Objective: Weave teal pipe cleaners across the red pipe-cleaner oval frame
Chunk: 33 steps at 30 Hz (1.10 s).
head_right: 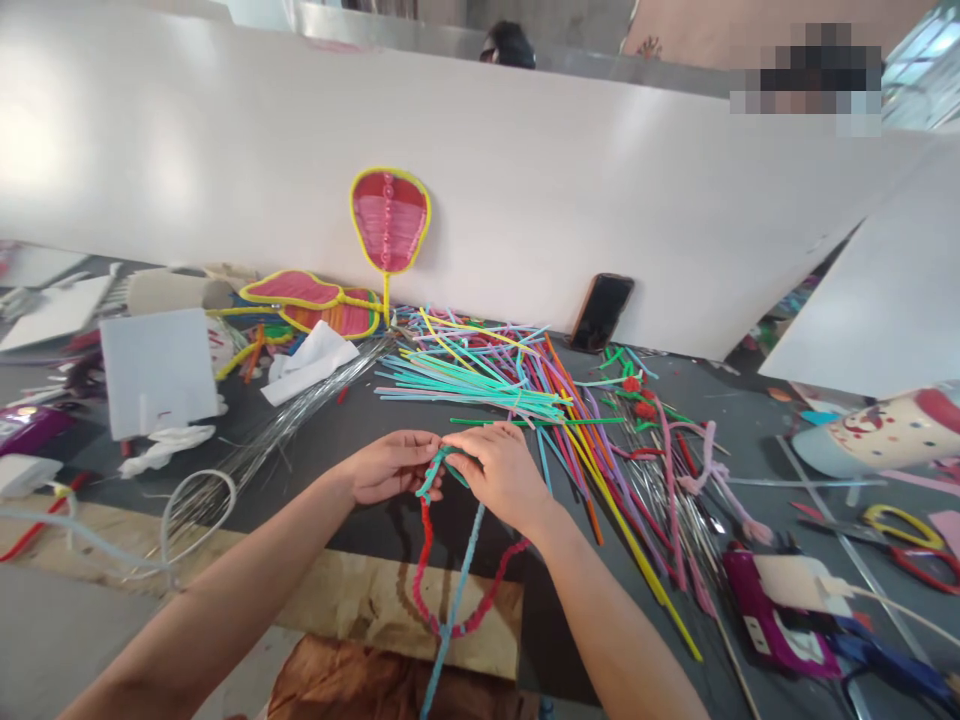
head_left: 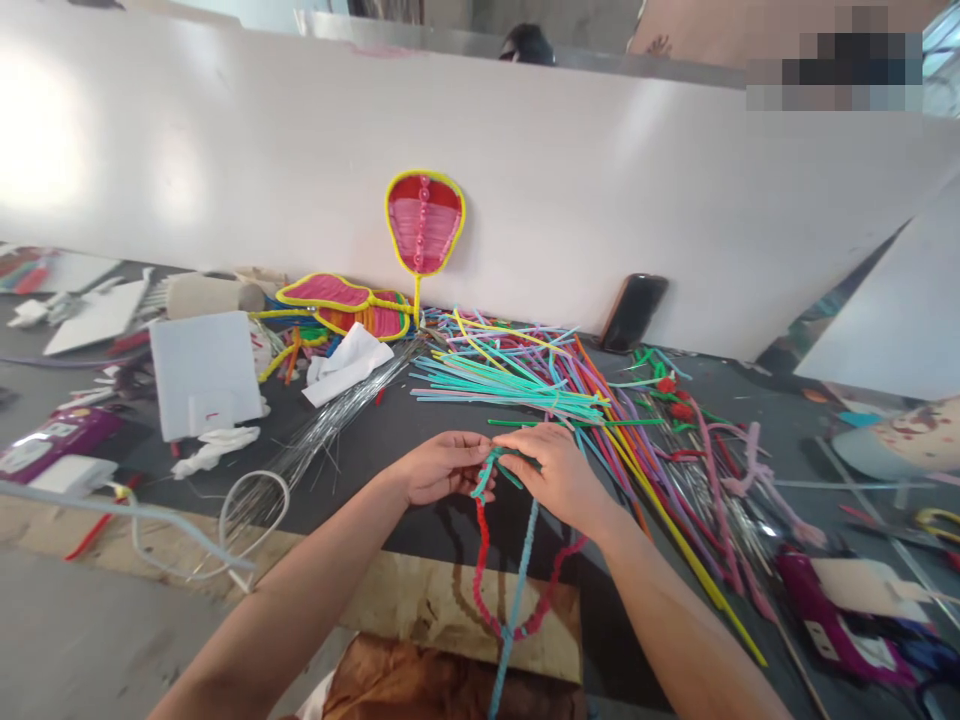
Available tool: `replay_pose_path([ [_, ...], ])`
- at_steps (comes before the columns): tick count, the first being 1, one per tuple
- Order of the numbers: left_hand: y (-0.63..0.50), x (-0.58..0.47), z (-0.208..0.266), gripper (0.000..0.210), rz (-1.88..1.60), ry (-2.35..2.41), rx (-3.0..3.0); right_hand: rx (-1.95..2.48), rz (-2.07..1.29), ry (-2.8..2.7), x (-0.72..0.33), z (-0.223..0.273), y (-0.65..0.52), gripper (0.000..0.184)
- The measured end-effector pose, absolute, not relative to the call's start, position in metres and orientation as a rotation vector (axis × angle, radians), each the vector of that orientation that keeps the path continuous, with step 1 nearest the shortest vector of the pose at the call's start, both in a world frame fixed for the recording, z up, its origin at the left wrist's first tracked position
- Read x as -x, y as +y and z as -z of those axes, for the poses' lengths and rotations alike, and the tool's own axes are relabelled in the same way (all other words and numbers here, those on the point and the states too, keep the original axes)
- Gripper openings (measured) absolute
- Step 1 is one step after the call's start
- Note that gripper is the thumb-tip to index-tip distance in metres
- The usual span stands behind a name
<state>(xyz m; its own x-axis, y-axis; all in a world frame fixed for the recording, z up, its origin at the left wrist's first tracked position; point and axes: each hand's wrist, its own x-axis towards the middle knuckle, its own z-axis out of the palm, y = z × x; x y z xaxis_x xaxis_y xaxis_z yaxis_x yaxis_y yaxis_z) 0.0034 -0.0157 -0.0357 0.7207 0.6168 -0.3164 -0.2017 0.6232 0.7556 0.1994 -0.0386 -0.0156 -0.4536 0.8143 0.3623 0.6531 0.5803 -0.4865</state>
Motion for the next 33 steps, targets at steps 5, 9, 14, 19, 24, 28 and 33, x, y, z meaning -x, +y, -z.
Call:
replay_pose_path([
  [5,-0.0167,-0.0046,0.0381,0.028,-0.517,0.588,-0.778,1.122,-0.401,-2.242,-0.1965,0.0172,-0.0404,0.016],
  [9,-0.0182,-0.0050,0.0362,0.031,-0.514,0.529,-0.797,1.072,-0.368,-2.240,-0.1957,0.0167,-0.0434,0.017],
  [14,-0.0169,-0.0034,0.0352,0.032,-0.506,0.596,-0.818,1.030,-0.307,-2.239,-0.1961,0.0161,-0.0461,0.017],
  [19,-0.0163,-0.0043,0.0384,0.028,-0.557,0.644,-0.860,1.016,-0.246,-2.245,-0.1964,0.0166,-0.0457,0.018],
  [24,-0.0168,-0.0063,0.0374,0.030,-0.595,0.674,-0.912,1.020,-0.095,-2.265,-0.1972,0.0160,-0.0460,0.017],
  [28,-0.0144,-0.0029,0.0330,0.031,-0.586,0.663,-1.064,1.045,0.048,-2.292,-0.1976,0.0164,-0.0471,0.017],
  [33,-0.0135,-0.0016,0.0289,0.030,-0.643,0.681,-1.281,1.053,0.108,-2.307,-0.1962,0.0192,-0.0473,0.018],
])
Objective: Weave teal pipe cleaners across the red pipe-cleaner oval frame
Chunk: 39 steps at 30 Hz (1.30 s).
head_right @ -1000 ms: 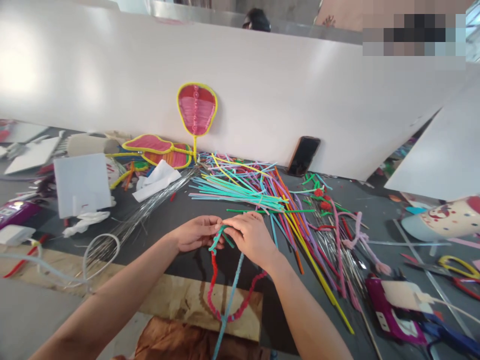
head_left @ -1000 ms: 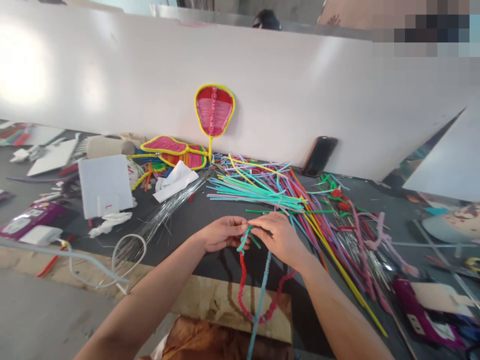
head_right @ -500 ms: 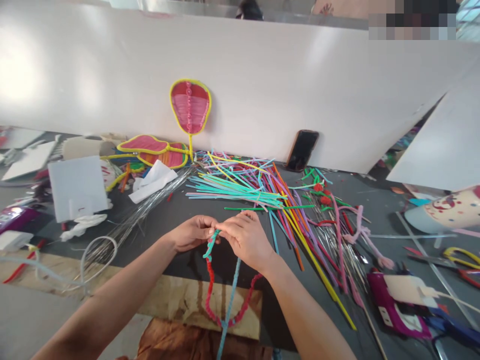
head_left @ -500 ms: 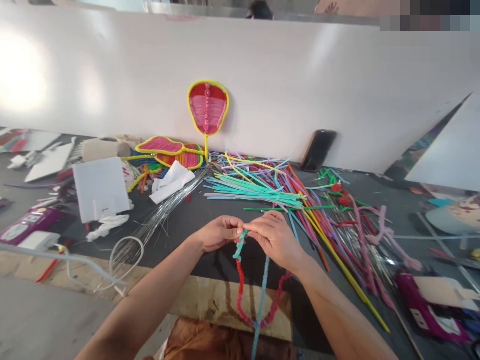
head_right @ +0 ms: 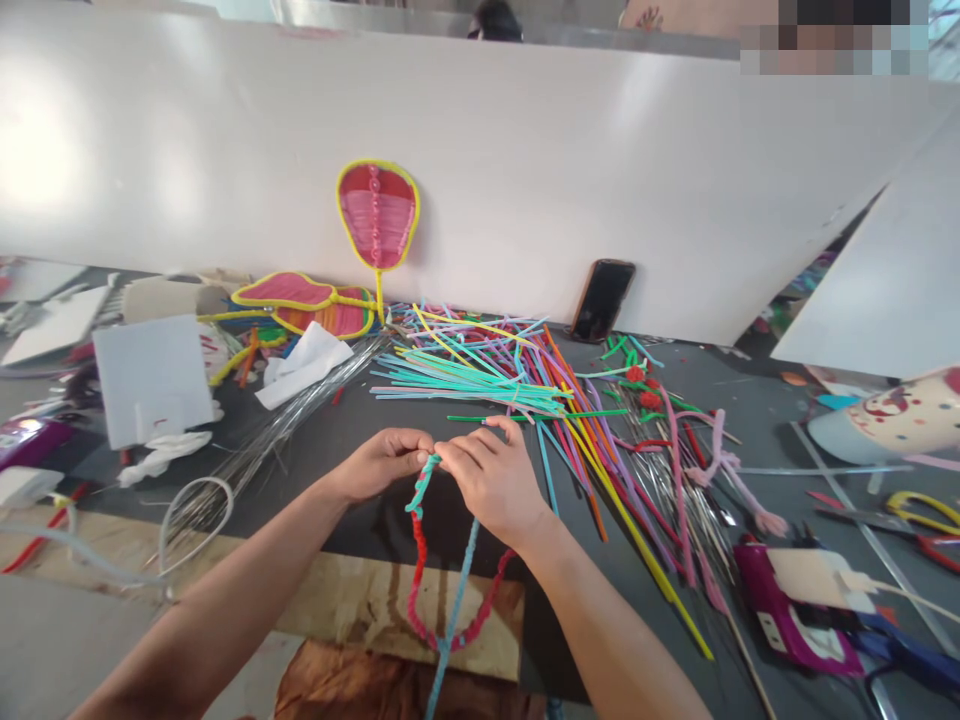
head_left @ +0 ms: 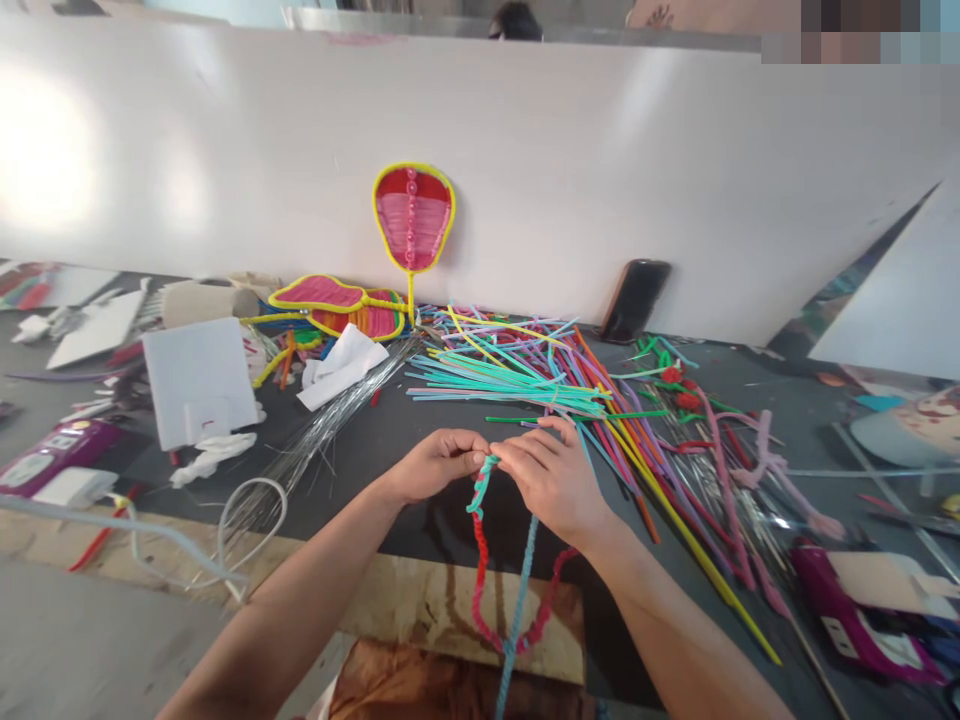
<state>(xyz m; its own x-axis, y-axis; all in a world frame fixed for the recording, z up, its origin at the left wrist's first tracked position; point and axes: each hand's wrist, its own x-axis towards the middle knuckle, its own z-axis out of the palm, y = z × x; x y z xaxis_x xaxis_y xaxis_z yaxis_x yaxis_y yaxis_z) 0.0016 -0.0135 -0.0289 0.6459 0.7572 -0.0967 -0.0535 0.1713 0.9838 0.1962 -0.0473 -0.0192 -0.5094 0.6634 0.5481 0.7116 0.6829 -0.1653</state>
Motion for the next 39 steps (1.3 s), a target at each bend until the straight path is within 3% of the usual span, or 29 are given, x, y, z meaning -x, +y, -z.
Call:
replay_pose_path([
  [10,-0.021,-0.013,0.045,0.025,-0.731,0.629,-0.896,1.058,0.186,-2.266,-0.194,0.021,-0.048,0.018],
  [19,-0.016,-0.011,0.036,0.019,-0.810,0.791,-1.008,1.075,0.237,-2.253,-0.197,0.019,-0.045,0.013],
  [25,-0.017,-0.008,0.026,0.026,-0.751,0.914,-1.112,1.086,0.249,-2.279,-0.195,0.021,-0.046,0.015],
  [35,-0.017,-0.010,0.025,0.022,-0.703,0.984,-0.946,1.086,0.060,-2.237,-0.197,0.010,-0.052,0.014],
  [39,-0.015,-0.008,0.029,0.021,-0.714,0.968,-0.930,1.143,0.073,-2.341,-0.194,0.004,-0.059,0.025],
])
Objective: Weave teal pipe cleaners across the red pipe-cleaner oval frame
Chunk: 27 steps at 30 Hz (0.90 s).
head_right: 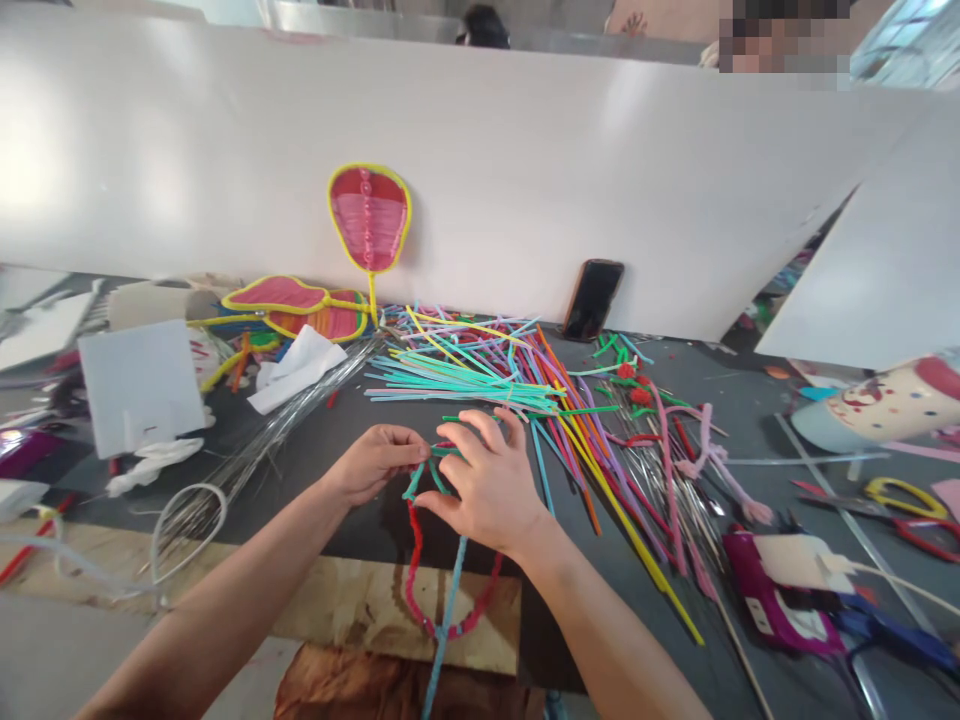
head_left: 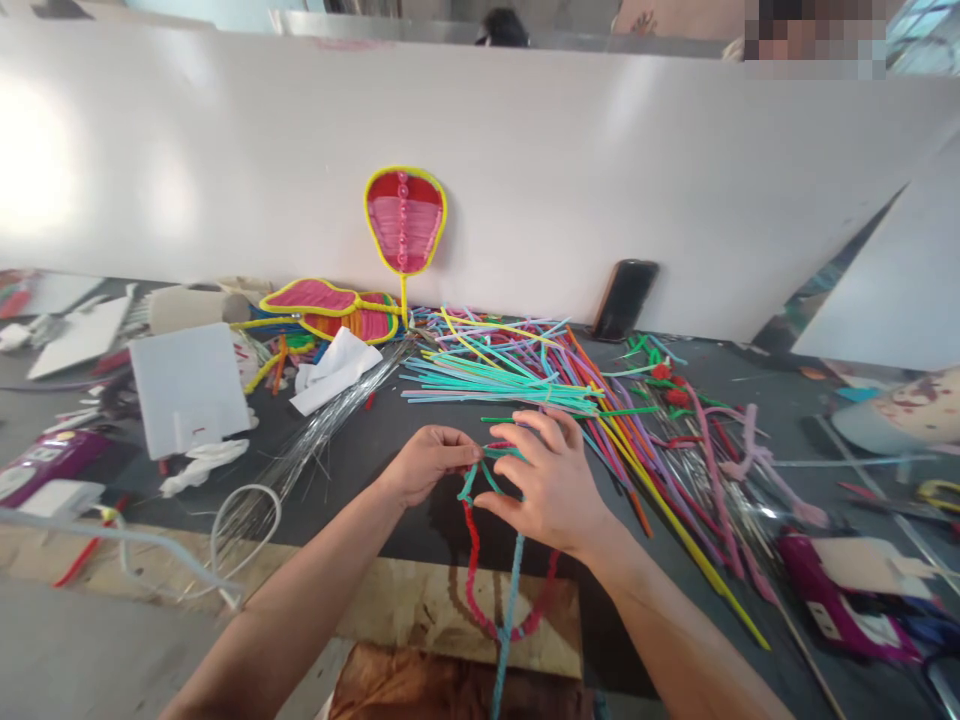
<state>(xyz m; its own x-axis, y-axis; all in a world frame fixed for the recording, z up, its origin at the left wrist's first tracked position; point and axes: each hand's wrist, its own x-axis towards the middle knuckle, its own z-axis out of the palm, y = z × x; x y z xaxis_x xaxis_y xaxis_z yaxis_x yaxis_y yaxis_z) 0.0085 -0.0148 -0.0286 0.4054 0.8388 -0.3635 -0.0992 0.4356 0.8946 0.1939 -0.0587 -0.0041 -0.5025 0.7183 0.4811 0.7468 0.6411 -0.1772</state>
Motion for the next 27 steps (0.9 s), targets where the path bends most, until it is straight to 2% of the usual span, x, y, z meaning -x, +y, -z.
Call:
replay_pose_path([
  [3,-0.013,-0.007,0.030,0.020,-0.693,0.933,-0.899,1.208,0.134,-2.378,-0.189,0.002,-0.062,0.016],
  [12,0.000,0.000,0.030,0.024,-0.437,0.906,-0.923,1.252,0.206,-2.406,-0.195,-0.011,-0.060,0.019],
  [24,-0.012,-0.009,0.022,0.033,-0.517,0.907,-1.140,1.295,0.185,-2.363,-0.195,-0.013,-0.048,0.014],
  [27,-0.017,-0.010,0.018,0.044,-0.574,0.941,-1.300,1.263,0.150,-2.414,-0.193,-0.015,-0.042,0.012],
])
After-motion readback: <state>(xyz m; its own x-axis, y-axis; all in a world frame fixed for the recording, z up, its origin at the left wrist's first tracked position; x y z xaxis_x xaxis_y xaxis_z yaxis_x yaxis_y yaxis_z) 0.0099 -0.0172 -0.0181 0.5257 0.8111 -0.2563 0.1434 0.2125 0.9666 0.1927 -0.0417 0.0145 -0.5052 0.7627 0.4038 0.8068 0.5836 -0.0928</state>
